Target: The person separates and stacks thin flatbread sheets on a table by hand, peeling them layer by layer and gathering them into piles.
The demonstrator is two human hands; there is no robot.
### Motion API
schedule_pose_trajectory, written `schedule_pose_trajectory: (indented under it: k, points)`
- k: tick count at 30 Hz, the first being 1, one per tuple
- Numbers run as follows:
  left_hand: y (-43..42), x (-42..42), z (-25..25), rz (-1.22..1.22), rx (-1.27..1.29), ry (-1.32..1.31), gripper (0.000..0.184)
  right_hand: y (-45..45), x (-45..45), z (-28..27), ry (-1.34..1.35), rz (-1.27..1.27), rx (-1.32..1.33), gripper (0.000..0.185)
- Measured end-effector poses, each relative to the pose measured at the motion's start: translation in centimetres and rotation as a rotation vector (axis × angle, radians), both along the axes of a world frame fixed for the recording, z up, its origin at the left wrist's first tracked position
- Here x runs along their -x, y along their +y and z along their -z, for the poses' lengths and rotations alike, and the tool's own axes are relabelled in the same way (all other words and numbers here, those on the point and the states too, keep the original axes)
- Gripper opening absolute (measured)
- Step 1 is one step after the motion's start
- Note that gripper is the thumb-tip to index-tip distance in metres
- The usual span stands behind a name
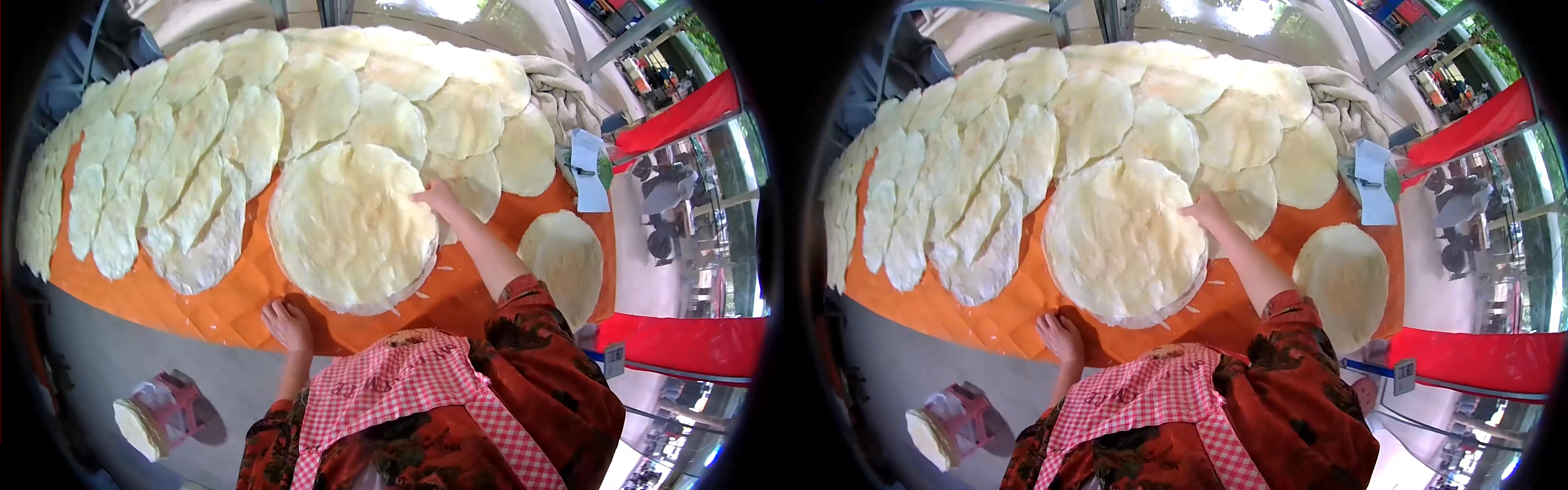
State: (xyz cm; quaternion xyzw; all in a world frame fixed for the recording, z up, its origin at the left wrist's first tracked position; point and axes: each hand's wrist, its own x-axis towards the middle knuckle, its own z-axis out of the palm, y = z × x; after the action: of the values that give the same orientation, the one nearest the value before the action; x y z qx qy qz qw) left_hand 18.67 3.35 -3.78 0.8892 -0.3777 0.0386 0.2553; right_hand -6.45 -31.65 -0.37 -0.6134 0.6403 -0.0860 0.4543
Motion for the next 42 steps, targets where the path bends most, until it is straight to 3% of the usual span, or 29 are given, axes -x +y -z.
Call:
schedule_pose_trajectory:
  k: [3,6,8,9,11,12,14,16,18,21,23,25,27,30,32,34,36,38,39,40,42]
  points:
    - [0.3,0.0,0.5,0.004,-0.002,0.010,0.015,0.1,-1.2,-5.2,-0.344,-0.009,-0.405,0.031]
    - [0.2,0.3,0.1,-0.007,0.008,-0.009,0.015,0.2,-5.1,-8.6,-0.331,-0.319,0.029,0.020]
    - [-0.1,0.4,0.1,-0.011,0.017,-0.011,0.014,-0.1,-9.3,-16.3,-0.403,-0.631,0.336,0.016]
    - [0.1,0.5,0.1,-0.008,0.014,-0.013,0.014,-0.7,-11.1,-20.3,-0.310,-0.703,0.369,0.015]
    - [0.2,-0.4,0.5,0.045,0.003,0.013,0.012,-2.1,-13.0,-27.5,-0.422,-0.736,0.370,0.017]
    - [-0.4,-1.2,0.6,0.077,0.001,0.025,0.011,-4.7,-14.4,-27.9,-0.574,-0.697,0.348,0.022]
    - [-2.8,-2.3,-0.9,0.091,0.033,0.062,0.009,-7.2,-14.8,-31.5,-0.874,-0.574,0.033,0.030]
    - [-5.3,-3.2,-0.8,0.097,0.072,0.010,0.007,-8.4,-13.5,-33.0,-0.977,-0.378,0.013,0.031]
    - [-7.7,-4.6,0.9,0.116,0.115,-0.141,0.007,-11.6,-12.2,-29.6,-0.986,-0.227,-0.013,0.033]
    - [-8.3,-4.2,0.5,0.047,0.062,-0.117,0.006,-16.8,-9.8,-18.0,-0.937,-0.037,-0.091,0.035]
    - [-8.2,-4.4,0.5,0.038,0.028,-0.100,0.006,-17.0,-7.7,-10.3,-0.753,-0.013,0.099,0.038]
    - [-8.5,-4.7,1.1,0.045,0.028,-0.091,0.005,-19.9,-6.0,-1.4,-0.104,-0.182,0.367,0.042]
    - [-8.6,-4.8,1.4,0.043,-0.006,-0.085,0.005,-18.0,-6.4,0.8,0.079,0.043,0.458,0.049]
    - [-8.6,-4.8,1.1,0.055,-0.033,-0.079,0.005,-18.4,-6.9,0.7,-0.110,0.220,0.340,0.054]
    - [-8.7,-4.9,1.4,0.060,-0.036,-0.074,0.005,-23.4,-6.5,6.7,-0.356,0.167,0.147,0.053]
    - [-8.6,-5.1,1.8,0.062,-0.040,-0.070,0.005,-24.9,-7.9,0.1,-0.154,-0.127,0.071,0.049]
    - [-8.9,-4.5,1.5,0.041,-0.071,-0.059,0.006,-26.7,-9.4,-8.6,-0.122,-0.263,0.090,0.046]
    - [-8.8,-5.1,2.4,0.043,-0.072,-0.064,0.007,-27.7,-9.6,-16.0,-0.379,-0.207,0.110,0.047]
    - [-8.7,-5.2,2.8,0.040,-0.060,-0.083,0.008,-30.6,-9.1,-16.6,-0.456,-0.273,0.271,0.048]
    - [-8.7,-5.3,3.0,0.036,-0.071,-0.080,0.008,-30.1,-8.4,-22.7,-0.167,-0.210,0.185,0.042]
    - [-8.8,-5.1,2.8,0.021,-0.094,-0.068,0.009,-36.8,-6.8,-22.6,-0.740,-0.401,0.258,0.025]
